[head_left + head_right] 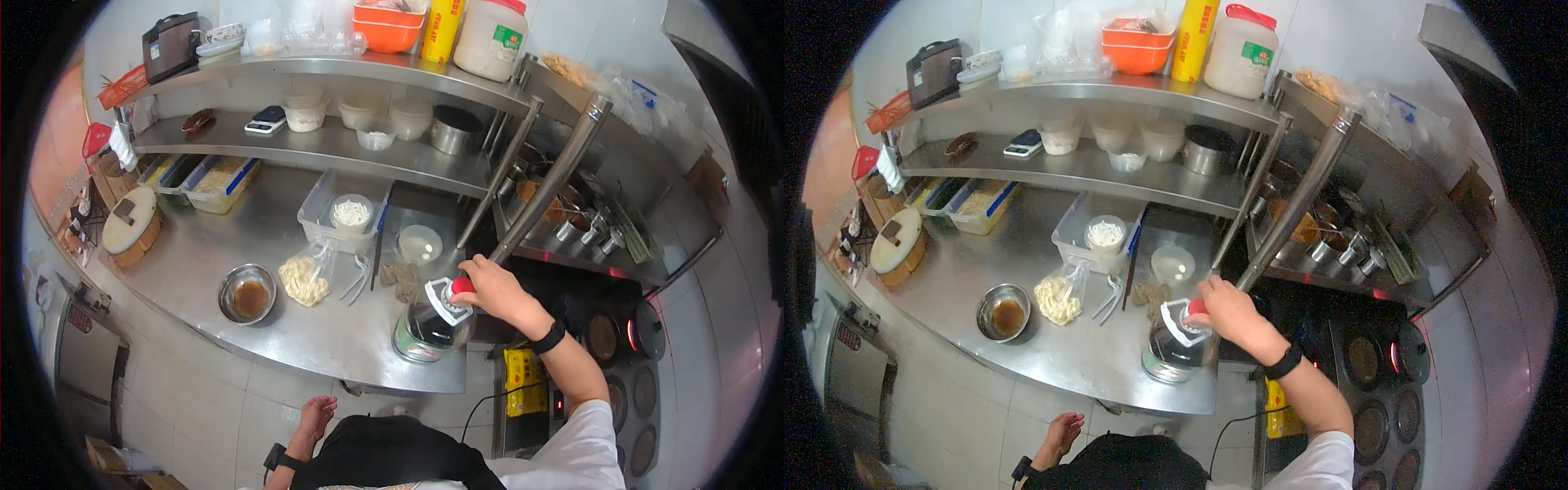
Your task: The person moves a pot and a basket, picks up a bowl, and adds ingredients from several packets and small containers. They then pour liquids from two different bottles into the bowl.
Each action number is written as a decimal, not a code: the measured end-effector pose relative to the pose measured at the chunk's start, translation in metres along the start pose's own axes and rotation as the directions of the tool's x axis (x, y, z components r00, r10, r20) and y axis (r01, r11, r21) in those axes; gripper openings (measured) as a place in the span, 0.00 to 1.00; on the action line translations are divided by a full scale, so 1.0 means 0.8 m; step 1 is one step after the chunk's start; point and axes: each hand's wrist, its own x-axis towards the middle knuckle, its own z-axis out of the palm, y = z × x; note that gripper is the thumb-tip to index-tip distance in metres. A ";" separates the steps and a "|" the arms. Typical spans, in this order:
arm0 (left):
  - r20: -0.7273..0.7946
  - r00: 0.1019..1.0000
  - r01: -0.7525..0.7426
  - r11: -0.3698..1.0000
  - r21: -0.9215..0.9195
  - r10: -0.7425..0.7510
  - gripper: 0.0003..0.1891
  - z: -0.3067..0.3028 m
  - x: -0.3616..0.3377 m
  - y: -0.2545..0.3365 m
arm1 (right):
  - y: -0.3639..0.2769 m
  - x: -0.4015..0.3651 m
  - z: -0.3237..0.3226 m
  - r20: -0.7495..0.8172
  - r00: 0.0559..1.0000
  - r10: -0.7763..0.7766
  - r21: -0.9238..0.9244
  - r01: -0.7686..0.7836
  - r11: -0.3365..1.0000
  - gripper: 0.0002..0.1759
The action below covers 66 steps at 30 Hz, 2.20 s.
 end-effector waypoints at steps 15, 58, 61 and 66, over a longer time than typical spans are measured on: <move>-0.008 1.000 -0.006 1.000 0.007 0.006 0.08 0.029 -0.028 -0.001 | 0.005 -0.002 0.004 -0.091 0.992 -0.088 0.301 0.112 0.947 0.12; -0.696 0.639 0.566 0.813 0.136 -0.328 0.12 -0.194 -0.078 -0.156 | 0.333 -0.275 0.310 0.789 0.590 0.170 0.234 -0.546 0.805 0.18; -0.666 0.697 0.511 0.835 0.204 -0.264 0.13 -0.089 -0.099 -0.156 | 0.401 -0.258 0.399 0.818 0.524 0.236 0.147 -0.588 0.795 0.16; -0.483 0.843 0.403 0.874 0.273 -0.237 0.14 0.057 -0.098 -0.170 | 0.460 -0.202 0.490 0.782 0.464 0.417 -0.078 -0.591 0.803 0.20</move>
